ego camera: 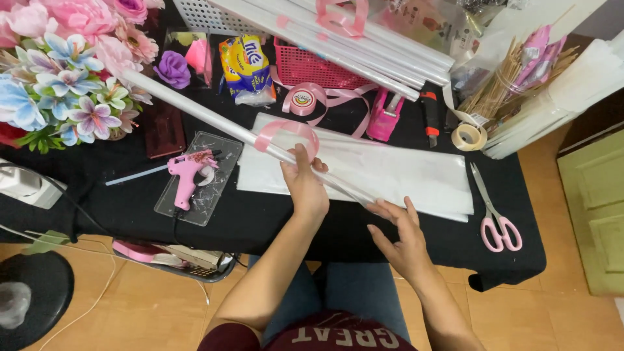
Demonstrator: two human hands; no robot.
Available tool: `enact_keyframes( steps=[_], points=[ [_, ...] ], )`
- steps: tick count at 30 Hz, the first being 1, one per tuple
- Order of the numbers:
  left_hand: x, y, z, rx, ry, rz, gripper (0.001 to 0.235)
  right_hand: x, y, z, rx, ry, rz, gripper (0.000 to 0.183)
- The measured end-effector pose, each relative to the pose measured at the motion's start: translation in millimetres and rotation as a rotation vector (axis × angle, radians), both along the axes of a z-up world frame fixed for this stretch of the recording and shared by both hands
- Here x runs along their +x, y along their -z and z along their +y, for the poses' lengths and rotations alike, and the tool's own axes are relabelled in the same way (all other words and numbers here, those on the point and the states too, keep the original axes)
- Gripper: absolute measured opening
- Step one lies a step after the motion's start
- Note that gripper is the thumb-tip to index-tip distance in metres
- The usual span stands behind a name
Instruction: The person is preparing floral packaging by measuring and cutting pink ribbon and wrapping it around a white support rod.
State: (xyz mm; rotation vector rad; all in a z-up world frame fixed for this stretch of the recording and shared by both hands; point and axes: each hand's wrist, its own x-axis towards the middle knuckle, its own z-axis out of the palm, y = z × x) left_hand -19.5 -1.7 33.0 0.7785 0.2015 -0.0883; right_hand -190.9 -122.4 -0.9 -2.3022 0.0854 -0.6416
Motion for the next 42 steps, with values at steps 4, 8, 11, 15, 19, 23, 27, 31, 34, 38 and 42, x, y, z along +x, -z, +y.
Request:
enact_keyframes(
  steps=[4, 8, 11, 15, 19, 23, 27, 31, 34, 38, 42],
  points=[
    [-3, 2, -1, 0.000, -0.021, -0.004, 0.021, -3, 0, -19, 0.028, 0.048, -0.159, 0.040],
    [-1, 4, -1, -0.007, -0.053, 0.039, 0.022, -2, -24, -26, 0.248, -0.013, -0.156, 0.017],
    [-2, 8, -2, -0.055, -0.056, 0.061, 0.025, 3, -35, -23, 0.366, -0.185, -0.111, 0.021],
    [-4, 6, 0, -0.061, -0.011, 0.091, 0.025, 14, -40, -20, 0.467, -0.337, 0.054, 0.045],
    [-5, -1, 4, -0.085, 0.004, 0.110, 0.027, 18, -40, -20, 0.462, -0.398, 0.124, 0.052],
    [-5, -4, 7, -0.099, 0.016, 0.123, 0.026, 21, -38, -21, 0.447, -0.393, 0.135, 0.051],
    [-4, -1, 7, -0.108, 0.062, 0.131, 0.025, 21, -33, -24, 0.411, -0.382, 0.132, 0.049],
    [-6, -5, 7, -0.114, 0.115, 0.142, 0.026, 19, -33, -28, 0.343, -0.364, 0.148, 0.050],
    [-7, -6, 7, -0.117, 0.154, 0.146, 0.026, 18, -29, -31, 0.288, -0.357, 0.146, 0.051],
    [-9, -6, 8, -0.127, 0.175, 0.158, 0.026, 14, -34, -27, 0.252, -0.331, 0.139, 0.052],
    [-10, -6, 8, -0.113, 0.191, 0.149, 0.026, 9, -38, -24, 0.159, -0.267, 0.157, 0.051]
  ],
)
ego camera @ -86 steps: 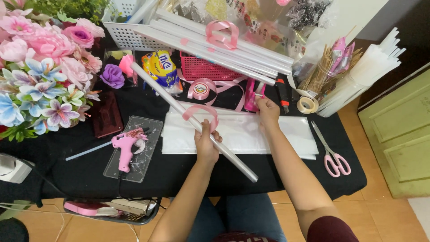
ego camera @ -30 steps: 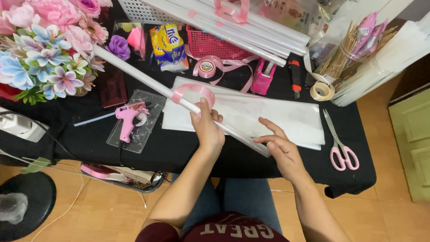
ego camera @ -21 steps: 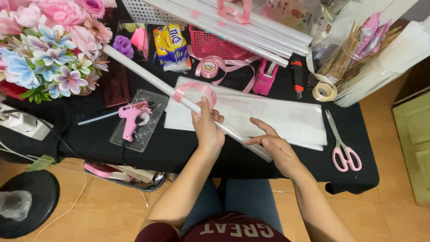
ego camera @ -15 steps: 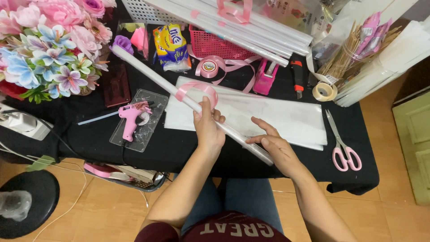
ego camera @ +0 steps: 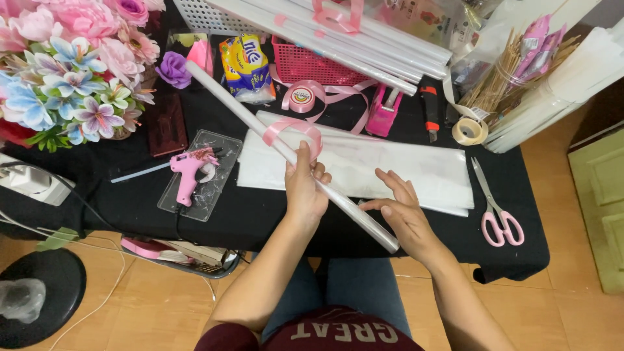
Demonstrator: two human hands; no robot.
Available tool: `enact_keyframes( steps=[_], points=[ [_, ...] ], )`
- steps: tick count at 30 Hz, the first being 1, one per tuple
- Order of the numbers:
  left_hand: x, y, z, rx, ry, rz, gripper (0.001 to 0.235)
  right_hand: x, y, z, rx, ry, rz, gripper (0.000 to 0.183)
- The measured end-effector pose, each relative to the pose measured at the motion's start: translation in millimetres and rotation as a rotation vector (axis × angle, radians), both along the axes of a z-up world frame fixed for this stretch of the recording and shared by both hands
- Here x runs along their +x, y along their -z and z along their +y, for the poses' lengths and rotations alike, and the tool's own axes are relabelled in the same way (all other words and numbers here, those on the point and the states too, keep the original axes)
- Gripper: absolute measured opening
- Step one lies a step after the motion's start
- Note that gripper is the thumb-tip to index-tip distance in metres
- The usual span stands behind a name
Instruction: The person is preparing floral packaging by measuring and cutting pink ribbon and wrapping it around a white support rod.
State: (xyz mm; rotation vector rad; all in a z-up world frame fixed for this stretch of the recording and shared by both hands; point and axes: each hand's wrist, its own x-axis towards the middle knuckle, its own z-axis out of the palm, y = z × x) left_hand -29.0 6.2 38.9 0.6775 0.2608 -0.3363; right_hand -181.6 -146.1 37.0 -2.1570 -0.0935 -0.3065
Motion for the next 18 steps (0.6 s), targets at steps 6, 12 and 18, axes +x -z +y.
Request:
enact_keyframes(
  steps=[6, 12, 18],
  points=[
    [-2, -1, 3, 0.042, -0.030, -0.007, 0.024, -8, 11, -6, -0.156, 0.189, -0.092, 0.041],
    [2, -1, 2, 0.073, -0.114, -0.030, 0.023, -19, 21, 30, -0.436, 0.244, -0.537, 0.028],
    [-7, -7, -1, 0.075, -0.135, -0.044, 0.023, -8, 30, 40, -0.585, 0.315, -0.531, 0.032]
  ],
)
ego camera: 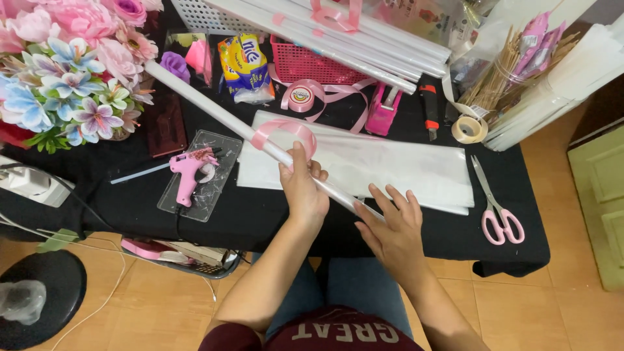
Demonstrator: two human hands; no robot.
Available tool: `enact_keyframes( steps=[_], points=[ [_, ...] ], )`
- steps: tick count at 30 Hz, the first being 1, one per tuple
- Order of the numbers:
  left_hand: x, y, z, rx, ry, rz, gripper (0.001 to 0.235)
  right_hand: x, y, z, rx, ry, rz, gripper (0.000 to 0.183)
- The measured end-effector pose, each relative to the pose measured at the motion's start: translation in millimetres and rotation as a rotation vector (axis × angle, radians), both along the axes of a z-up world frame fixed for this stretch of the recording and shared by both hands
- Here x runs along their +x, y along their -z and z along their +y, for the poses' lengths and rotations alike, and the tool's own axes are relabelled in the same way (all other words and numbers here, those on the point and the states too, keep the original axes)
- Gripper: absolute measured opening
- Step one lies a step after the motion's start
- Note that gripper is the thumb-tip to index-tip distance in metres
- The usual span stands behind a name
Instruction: The person is preparing floral packaging by measuring and cutting pink ribbon and wrapping it around a white support rod.
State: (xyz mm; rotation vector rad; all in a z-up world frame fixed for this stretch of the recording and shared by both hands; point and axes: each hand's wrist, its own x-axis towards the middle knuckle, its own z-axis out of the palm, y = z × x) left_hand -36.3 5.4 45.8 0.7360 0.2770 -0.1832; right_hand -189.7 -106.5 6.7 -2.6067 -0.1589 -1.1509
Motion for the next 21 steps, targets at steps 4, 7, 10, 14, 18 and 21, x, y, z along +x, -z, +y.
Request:
enact_keyframes(
  steps=[4, 7, 10, 14, 18, 21],
  points=[
    [-14, -10, 1, 0.008, -0.035, -0.022, 0.023, 1, 7, -2, 0.037, 0.026, 0.013, 0.032],
    [-27, -13, 0, 0.025, -0.034, -0.065, 0.018, 0, 3, -2, 0.096, 0.006, 0.027, 0.034],
    [-31, 0, -10, -0.112, -0.107, -0.064, 0.026, -6, 3, -6, 0.086, 0.008, 0.150, 0.033],
    [-37, 6, -11, -0.099, -0.111, -0.203, 0.023, -10, -3, -8, 0.251, -0.086, 0.226, 0.043],
    [-42, 8, -13, -0.076, -0.111, -0.273, 0.023, -7, -1, -9, 0.258, -0.061, 0.176, 0.031],
    [-45, 9, -13, -0.083, -0.112, -0.291, 0.024, -5, 3, -7, 0.212, -0.045, 0.140, 0.034]
  ],
)
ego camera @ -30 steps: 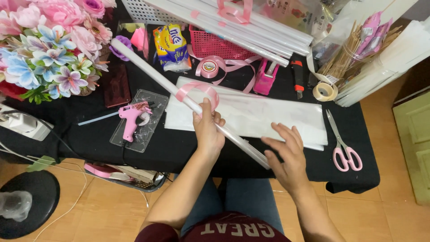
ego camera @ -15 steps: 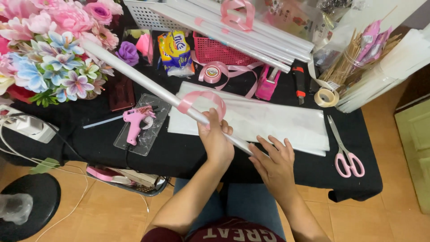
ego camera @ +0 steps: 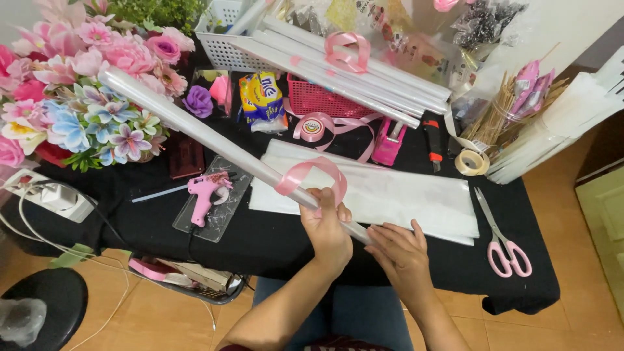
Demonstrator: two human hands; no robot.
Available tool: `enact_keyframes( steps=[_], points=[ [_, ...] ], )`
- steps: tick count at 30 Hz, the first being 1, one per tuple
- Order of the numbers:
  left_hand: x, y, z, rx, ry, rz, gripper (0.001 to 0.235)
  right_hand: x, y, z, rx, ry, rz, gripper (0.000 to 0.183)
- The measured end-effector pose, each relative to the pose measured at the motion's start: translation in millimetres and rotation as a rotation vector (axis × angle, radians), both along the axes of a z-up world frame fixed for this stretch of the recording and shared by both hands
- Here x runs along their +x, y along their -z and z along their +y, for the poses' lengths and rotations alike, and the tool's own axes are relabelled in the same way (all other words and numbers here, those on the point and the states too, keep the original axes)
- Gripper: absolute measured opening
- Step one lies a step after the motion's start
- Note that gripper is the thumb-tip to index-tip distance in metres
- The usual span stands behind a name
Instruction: The person is preparing floral packaging by measuring and cutting pink ribbon and wrapping it around a white support rod.
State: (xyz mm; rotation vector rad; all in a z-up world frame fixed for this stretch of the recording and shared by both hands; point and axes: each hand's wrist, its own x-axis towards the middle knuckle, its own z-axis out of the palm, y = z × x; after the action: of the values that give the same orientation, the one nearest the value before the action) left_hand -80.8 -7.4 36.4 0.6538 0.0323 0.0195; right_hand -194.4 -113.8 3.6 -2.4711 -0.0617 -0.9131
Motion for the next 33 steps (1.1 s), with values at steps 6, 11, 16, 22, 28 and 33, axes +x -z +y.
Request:
enact_keyframes(
  steps=[6, 11, 16, 22, 28, 33],
  points=[
    [-12, -3, 2, -0.011, 0.048, -0.017, 0.023, 5, 3, 7, 0.036, -0.055, 0.063, 0.032],
    [-6, 12, 9, 0.183, 0.193, -0.163, 0.022, 0, 2, -13, 0.226, -0.140, 0.182, 0.026],
    [32, 23, 43, 0.025, 0.234, -0.292, 0.036, -19, -10, -59, 0.104, 0.012, 0.347, 0.033],
    [72, -27, 86, -0.155, 0.114, 0.177, 0.025, -33, 3, -87, -0.036, 0.029, 0.417, 0.031],
    [77, -13, 93, -0.217, -0.055, 0.219, 0.030, -62, -5, -103, 0.346, 0.116, 0.253, 0.043],
    [62, -16, 75, -0.265, -0.079, 0.249, 0.031, -54, 1, -86, 0.844, 0.013, -0.063, 0.090]
  ],
)
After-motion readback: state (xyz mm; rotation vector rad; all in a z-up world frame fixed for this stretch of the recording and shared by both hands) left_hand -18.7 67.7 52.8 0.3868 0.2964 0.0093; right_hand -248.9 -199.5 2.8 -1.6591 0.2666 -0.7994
